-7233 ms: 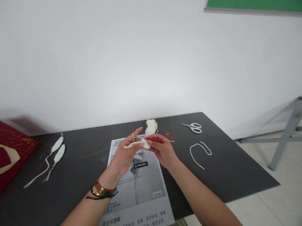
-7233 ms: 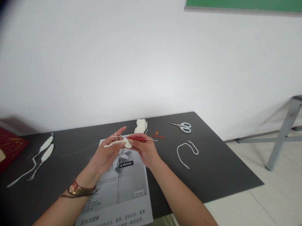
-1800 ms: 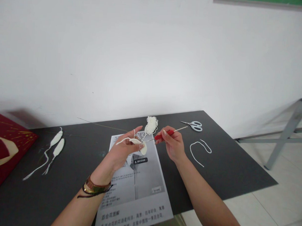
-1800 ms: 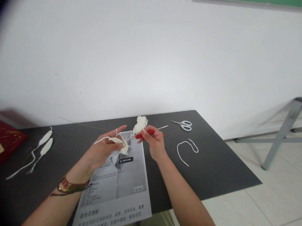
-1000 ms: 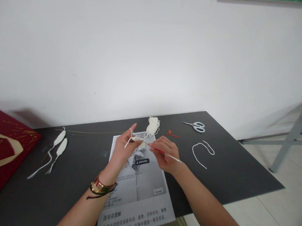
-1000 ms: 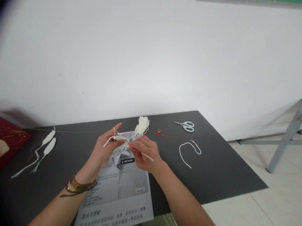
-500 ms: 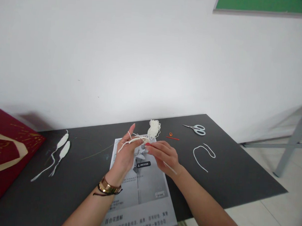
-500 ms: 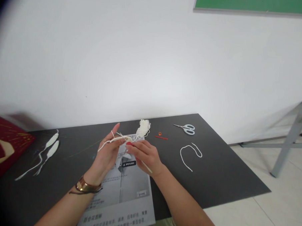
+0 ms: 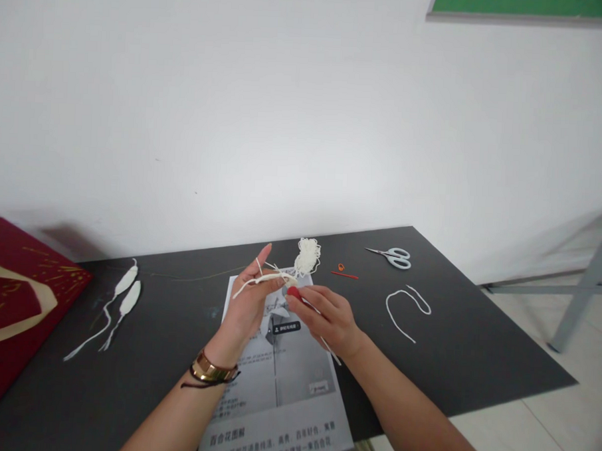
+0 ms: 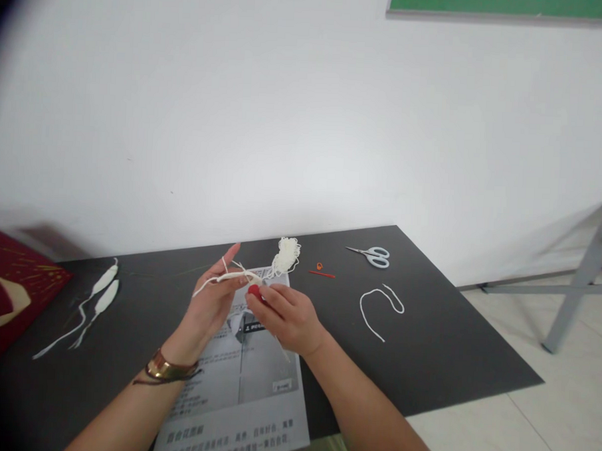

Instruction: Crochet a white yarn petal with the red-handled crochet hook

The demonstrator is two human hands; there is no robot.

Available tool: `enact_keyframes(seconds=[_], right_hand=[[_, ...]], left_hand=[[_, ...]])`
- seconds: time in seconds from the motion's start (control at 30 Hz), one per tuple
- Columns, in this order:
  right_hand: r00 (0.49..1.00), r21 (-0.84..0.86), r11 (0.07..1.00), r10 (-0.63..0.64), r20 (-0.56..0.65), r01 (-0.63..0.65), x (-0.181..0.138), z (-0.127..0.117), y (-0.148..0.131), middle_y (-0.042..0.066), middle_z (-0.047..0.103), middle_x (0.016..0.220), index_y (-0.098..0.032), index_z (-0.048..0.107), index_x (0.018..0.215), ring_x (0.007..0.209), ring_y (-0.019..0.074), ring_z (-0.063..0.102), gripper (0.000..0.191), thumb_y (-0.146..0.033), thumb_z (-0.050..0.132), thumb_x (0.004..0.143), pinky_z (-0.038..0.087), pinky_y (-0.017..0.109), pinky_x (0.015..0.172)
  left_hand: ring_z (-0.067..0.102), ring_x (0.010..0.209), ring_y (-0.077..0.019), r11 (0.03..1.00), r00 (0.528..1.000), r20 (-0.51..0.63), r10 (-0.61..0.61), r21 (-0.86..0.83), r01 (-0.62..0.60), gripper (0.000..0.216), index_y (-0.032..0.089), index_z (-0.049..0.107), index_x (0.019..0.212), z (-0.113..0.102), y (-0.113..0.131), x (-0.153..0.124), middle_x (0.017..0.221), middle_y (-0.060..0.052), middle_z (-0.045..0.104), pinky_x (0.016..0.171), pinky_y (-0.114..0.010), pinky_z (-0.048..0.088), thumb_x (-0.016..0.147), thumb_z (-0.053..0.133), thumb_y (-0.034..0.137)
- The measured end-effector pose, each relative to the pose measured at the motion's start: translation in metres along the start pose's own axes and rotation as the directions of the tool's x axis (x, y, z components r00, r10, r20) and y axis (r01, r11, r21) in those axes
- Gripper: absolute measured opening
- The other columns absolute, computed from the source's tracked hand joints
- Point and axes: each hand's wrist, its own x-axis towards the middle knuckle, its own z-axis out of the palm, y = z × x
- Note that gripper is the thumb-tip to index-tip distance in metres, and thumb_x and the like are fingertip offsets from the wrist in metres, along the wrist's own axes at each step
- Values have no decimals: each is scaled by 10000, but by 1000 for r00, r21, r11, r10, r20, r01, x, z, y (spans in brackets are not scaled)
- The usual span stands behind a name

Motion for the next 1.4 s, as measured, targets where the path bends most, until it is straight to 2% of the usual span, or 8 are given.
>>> enact_keyframes(seconds=[0.13, 0.43, 0.6, 0.87, 1.0, 1.13, 1.27, 1.4], right_hand=[[999, -31, 999, 40, 18, -39, 1, 4, -2, 166, 700, 977, -143, 556, 1278, 869, 239, 635, 433, -69, 568, 851, 570, 366, 731], [980, 112, 979, 182, -77, -173, 4, 1, -1, 83, 700, 887, -218, 605, 1172, 741, 182, 607, 362, -73, 586, 841, 528, 316, 663], [931, 269, 912, 347, -110, -308, 9, -7, -3, 63, 697, 820, -212, 664, 1022, 721, 173, 610, 219, -105, 577, 851, 511, 309, 651], [693, 607, 575, 719, -55, -548, 10, -13, 2, 16, 645, 693, -194, 699, 801, 560, 127, 577, 176, -277, 574, 892, 480, 258, 528], [569, 759, 380, 822, -15, -529, 14, -16, 7, 8, 662, 663, -190, 693, 714, 496, 108, 542, 222, -364, 637, 840, 469, 239, 471], [432, 856, 134, 895, 111, -499, 16, -11, 15, -8, 643, 580, -176, 686, 682, 436, 90, 501, 245, -395, 685, 791, 478, 208, 399], [298, 885, -104, 918, 262, -455, 14, -3, 20, -27, 626, 533, -158, 684, 690, 399, 69, 495, 239, -385, 737, 742, 523, 183, 392], [224, 878, -262, 901, 371, -401, 12, 4, 20, -29, 640, 541, -141, 699, 744, 419, 63, 546, 232, -362, 764, 721, 577, 177, 456]], left_hand=[[638, 769, -167, 990, 994, -55, 92, 115, -85, 369, 182, 740, 992, 1, 2, 1, 679, 13, 688, 813, -297, 450, 635, 789, 101], [583, 611, -130, 972, 996, 5, 85, 217, -84, 653, 197, 605, 1262, -3, 0, 3, 637, 50, 636, 717, -287, 457, 639, 800, 172], [553, 588, -109, 970, 997, 75, 32, 237, -49, 705, 212, 559, 1311, -9, 2, 8, 619, 71, 611, 738, -289, 461, 647, 787, 156], [602, 621, -152, 964, 975, 194, -111, 261, 57, 474, 181, 741, 1043, -13, 8, 11, 578, 39, 658, 950, -385, 393, 584, 803, 80], [618, 615, -180, 962, 962, 219, -166, 252, 108, 437, 167, 768, 983, -14, 9, 10, 575, 9, 676, 909, -400, 414, 558, 819, 81], [619, 592, -177, 971, 964, 201, -173, 201, 133, 532, 173, 736, 1077, -11, 6, 8, 583, 0, 683, 757, -350, 452, 560, 830, 90], [601, 597, -137, 988, 984, 136, -115, 114, 99, 630, 208, 652, 1211, -5, -1, 4, 629, 31, 673, 703, -296, 446, 611, 808, 97], [587, 621, -109, 998, 999, 49, -22, 56, 19, 616, 243, 638, 1222, 0, -8, 1, 636, 62, 647, 750, -277, 448, 642, 791, 100]])
